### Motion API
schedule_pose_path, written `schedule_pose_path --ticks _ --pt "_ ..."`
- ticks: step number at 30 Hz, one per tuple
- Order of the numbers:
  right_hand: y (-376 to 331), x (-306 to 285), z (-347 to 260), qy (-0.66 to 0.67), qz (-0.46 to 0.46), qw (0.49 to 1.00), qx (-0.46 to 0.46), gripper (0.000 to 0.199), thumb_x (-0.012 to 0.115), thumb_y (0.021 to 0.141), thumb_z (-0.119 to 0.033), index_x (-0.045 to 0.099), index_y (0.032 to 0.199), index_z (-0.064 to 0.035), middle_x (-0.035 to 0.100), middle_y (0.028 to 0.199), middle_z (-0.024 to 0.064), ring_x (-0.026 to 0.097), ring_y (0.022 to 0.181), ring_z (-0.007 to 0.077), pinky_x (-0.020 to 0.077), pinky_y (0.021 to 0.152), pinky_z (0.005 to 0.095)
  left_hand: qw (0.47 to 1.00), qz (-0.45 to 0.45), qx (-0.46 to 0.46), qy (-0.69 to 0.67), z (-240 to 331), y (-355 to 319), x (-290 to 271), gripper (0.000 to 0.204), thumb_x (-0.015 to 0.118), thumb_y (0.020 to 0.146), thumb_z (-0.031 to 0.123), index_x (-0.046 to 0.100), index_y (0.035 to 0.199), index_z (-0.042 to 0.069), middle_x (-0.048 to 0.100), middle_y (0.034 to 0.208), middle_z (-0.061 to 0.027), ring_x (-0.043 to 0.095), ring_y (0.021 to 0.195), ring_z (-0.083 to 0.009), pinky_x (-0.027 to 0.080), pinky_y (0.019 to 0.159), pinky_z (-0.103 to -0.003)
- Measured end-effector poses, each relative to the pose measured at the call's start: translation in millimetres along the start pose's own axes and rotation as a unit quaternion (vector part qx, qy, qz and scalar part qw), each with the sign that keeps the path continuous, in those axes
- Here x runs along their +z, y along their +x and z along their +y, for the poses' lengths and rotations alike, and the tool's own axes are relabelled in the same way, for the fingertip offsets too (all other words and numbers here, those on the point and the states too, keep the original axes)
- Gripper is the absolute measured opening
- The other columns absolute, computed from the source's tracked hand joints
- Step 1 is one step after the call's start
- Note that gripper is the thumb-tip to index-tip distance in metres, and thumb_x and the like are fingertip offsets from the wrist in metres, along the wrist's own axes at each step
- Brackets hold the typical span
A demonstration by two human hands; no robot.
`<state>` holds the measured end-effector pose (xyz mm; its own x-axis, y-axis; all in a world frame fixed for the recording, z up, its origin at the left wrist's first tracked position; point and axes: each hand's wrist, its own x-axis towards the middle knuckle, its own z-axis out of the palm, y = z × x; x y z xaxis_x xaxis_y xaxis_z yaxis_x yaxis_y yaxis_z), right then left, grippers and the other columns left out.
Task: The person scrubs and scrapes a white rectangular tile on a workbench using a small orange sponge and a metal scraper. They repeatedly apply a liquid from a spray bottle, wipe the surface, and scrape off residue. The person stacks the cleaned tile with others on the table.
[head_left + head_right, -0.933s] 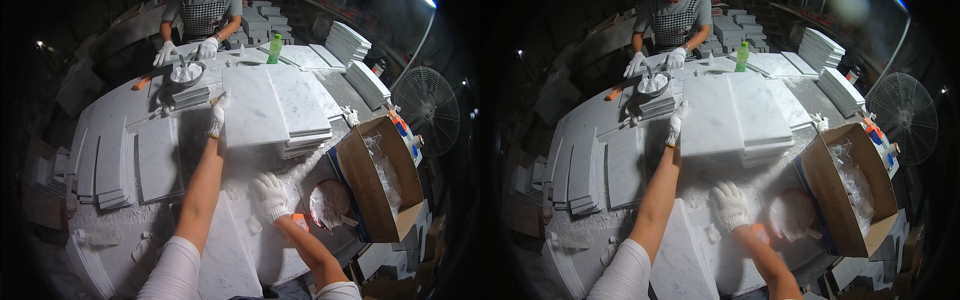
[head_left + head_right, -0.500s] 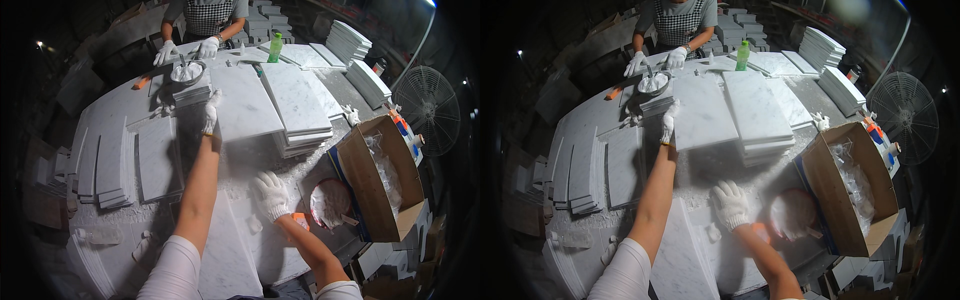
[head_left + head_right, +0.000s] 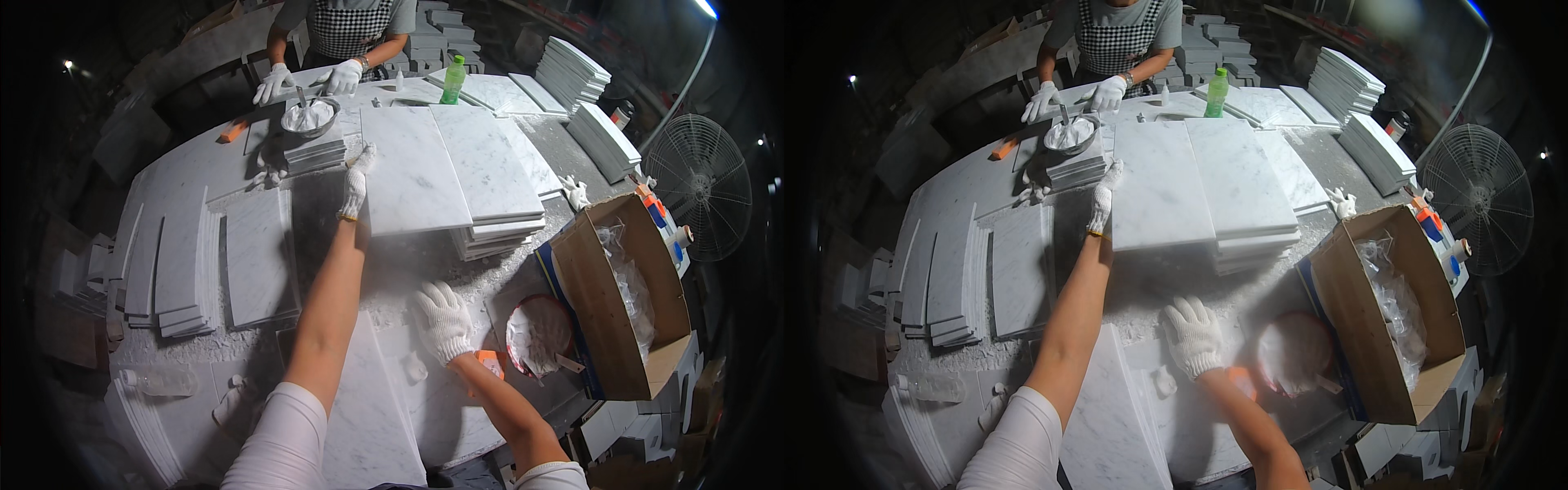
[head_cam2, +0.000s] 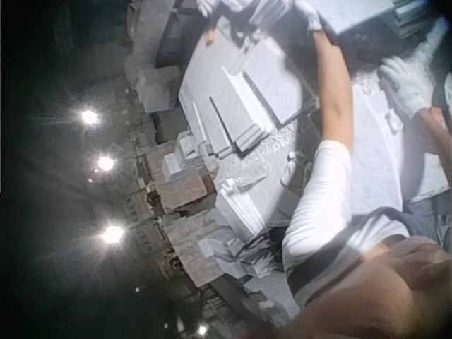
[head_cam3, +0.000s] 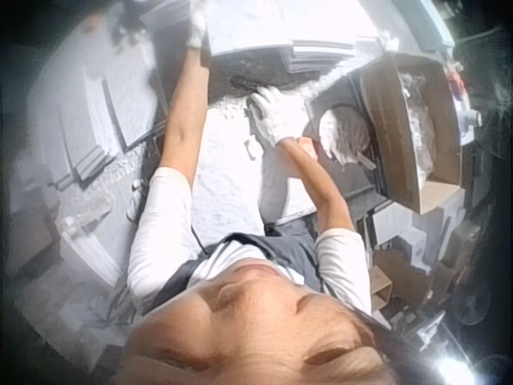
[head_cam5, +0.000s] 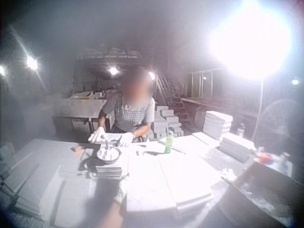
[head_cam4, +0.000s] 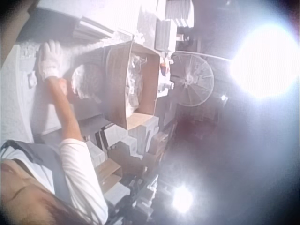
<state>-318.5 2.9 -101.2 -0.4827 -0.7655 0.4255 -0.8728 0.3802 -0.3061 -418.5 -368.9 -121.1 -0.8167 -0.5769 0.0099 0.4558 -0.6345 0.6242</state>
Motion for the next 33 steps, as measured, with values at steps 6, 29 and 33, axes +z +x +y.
schedule_pose_path --ticks 6,29,33 --pt "1 -1 -1 0.011 -0.003 1.000 0.004 0.021 0.065 0.087 -0.024 0.065 0.106 -0.0159 0.062 0.124 0.0085 0.055 0.121 0.0299 0.0467 0.098 0.0437 0.998 0.042 0.011 0.038 9 -25 39 0.042 0.050 0.106 0.016 0.053 0.142 -0.006 0.058 0.143 -0.0110 0.054 0.133 -0.0191 0.035 0.119 -0.032" --pt "0 0 0 0.028 -0.016 0.999 0.010 0.029 0.069 0.087 -0.023 0.067 0.113 -0.0130 0.063 0.127 0.0114 0.055 0.124 0.0337 0.0464 0.103 0.0463 1.000 0.006 -0.004 0.001 2 -11 18 0.035 0.062 0.103 0.024 0.064 0.130 0.001 0.068 0.122 -0.0054 0.064 0.111 -0.0162 0.049 0.102 -0.033" --pt "1 0 0 0.041 -0.024 0.999 0.016 0.028 0.069 0.085 -0.020 0.067 0.112 -0.0123 0.063 0.126 0.0118 0.056 0.123 0.0345 0.0470 0.102 0.0467 0.990 0.072 0.053 0.106 6 -22 46 0.040 0.050 0.106 0.015 0.055 0.139 -0.006 0.059 0.141 -0.0126 0.055 0.132 -0.0211 0.036 0.118 -0.034"
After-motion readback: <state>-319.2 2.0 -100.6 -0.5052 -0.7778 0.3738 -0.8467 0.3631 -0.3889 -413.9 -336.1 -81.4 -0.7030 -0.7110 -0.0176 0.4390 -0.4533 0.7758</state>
